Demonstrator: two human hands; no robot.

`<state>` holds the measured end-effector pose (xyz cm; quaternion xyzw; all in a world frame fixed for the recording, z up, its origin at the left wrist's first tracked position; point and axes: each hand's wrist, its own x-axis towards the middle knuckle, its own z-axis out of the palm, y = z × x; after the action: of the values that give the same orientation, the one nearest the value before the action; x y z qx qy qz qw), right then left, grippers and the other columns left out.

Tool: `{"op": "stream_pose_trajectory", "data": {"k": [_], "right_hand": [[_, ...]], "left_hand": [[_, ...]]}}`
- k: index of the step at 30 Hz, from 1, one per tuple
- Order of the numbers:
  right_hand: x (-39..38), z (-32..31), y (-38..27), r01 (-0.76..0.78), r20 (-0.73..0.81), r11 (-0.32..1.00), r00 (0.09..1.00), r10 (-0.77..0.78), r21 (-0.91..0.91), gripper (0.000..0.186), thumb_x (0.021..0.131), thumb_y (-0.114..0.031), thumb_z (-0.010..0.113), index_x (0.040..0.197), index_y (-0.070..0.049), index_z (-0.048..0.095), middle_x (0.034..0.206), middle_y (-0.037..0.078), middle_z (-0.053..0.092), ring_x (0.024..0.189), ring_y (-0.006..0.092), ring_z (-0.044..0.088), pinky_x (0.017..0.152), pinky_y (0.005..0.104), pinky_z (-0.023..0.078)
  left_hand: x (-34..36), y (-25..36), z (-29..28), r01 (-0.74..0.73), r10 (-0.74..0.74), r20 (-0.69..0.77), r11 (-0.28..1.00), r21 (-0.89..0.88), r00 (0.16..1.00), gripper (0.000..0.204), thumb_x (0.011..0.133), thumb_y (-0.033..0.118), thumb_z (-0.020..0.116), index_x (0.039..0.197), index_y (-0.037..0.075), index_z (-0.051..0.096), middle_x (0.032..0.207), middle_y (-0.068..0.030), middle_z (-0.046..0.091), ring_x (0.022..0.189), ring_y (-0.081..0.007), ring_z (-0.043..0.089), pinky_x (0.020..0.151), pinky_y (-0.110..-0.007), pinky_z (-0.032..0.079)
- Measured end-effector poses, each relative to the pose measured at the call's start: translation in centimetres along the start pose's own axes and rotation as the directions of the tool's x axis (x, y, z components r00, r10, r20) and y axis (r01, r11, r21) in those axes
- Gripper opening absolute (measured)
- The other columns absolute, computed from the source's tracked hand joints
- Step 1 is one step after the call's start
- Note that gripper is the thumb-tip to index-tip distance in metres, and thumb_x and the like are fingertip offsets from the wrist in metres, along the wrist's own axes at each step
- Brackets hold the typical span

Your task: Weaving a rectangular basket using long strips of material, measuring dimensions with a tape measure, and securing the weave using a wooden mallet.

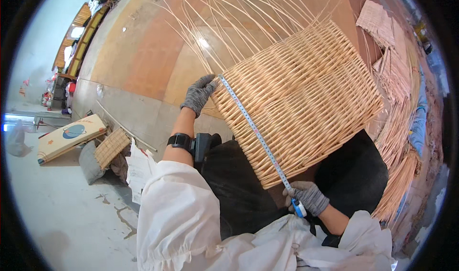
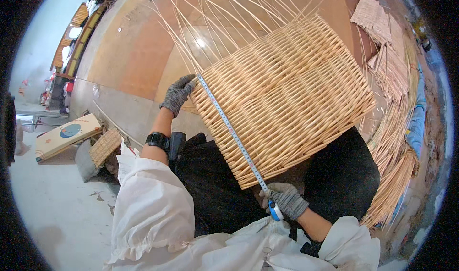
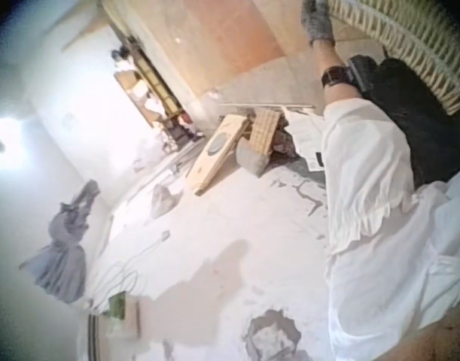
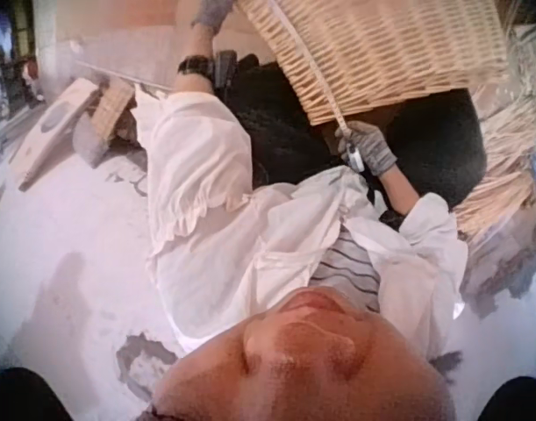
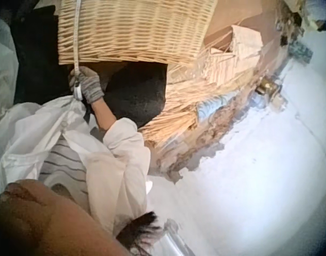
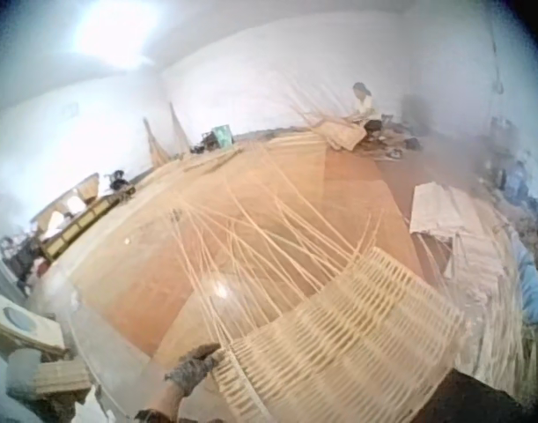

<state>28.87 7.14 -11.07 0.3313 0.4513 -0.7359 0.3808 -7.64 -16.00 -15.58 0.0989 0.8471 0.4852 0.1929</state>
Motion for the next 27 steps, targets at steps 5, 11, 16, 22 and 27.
{"op": "stream_pose_trajectory", "data": {"k": [5,11,16,22,27], "right_hand": [[1.1,1.4,2.6,0.152,-0.03,0.958,0.988,-0.15,0.244,0.021,0.086,-0.019,0.058,0.094,0.001,0.057,0.072,0.013,0.061,0.062,0.0187,0.061,0.055,0.0287,0.051],[1.6,1.3,3.1,0.173,-0.015,0.98,0.985,-0.172,0.095,0.025,0.09,-0.018,0.051,0.108,-0.001,0.054,0.075,0.01,0.063,0.058,0.0165,0.061,0.052,0.0253,0.05],[1.5,1.5,3.0,0.167,-0.049,0.985,0.985,-0.164,0.048,0.028,0.091,-0.019,0.049,0.11,0.001,0.052,0.074,0.009,0.061,0.061,0.015,0.059,0.054,0.0252,0.05],[0.9,2.0,2.3,0.137,-0.016,0.985,0.991,-0.136,0.1,0.024,0.09,-0.019,0.05,0.104,0.001,0.054,0.074,0.009,0.061,0.062,0.0147,0.06,0.057,0.0249,0.05],[-0.8,0.3,-1.7,0.353,-0.144,0.935,0.928,-0.344,0.039,0.024,0.088,-0.022,0.056,0.091,0.002,0.058,0.073,0.011,0.063,0.064,0.0165,0.061,0.058,0.0276,0.052]], "left_hand": [[1.0,-0.3,-0.2,-0.226,0.22,0.056,0.928,0.295,0.974,0.036,0.089,0.028,0.053,0.121,0.01,0.054,0.116,-0.0076,0.058,0.105,-0.0141,0.051,0.093,-0.028,0.039],[1.7,-1.3,0.2,-0.216,0.214,0.026,0.975,0.054,0.976,0.028,0.09,0.019,0.053,0.115,0.007,0.059,0.109,-0.0067,0.062,0.1,-0.0119,0.054,0.09,-0.025,0.041],[1.8,-0.9,0.0,-0.14,0.14,0.016,0.972,0.186,0.99,0.03,0.089,0.017,0.055,0.117,0.006,0.057,0.109,-0.005,0.061,0.1,-0.0114,0.053,0.089,-0.024,0.04],[1.3,-0.9,-0.1,-0.123,0.123,-0.001,0.991,0.043,0.992,0.031,0.087,0.02,0.058,0.115,0.008,0.058,0.101,-0.0047,0.063,0.093,-0.0122,0.054,0.084,-0.025,0.043],[0.0,-1.0,-0.8,0.092,-0.09,0.018,0.97,-0.227,0.996,0.03,0.089,0.029,0.054,0.112,0.011,0.06,0.089,0.0005,0.059,0.078,-0.0076,0.052,0.063,-0.022,0.048]]}}
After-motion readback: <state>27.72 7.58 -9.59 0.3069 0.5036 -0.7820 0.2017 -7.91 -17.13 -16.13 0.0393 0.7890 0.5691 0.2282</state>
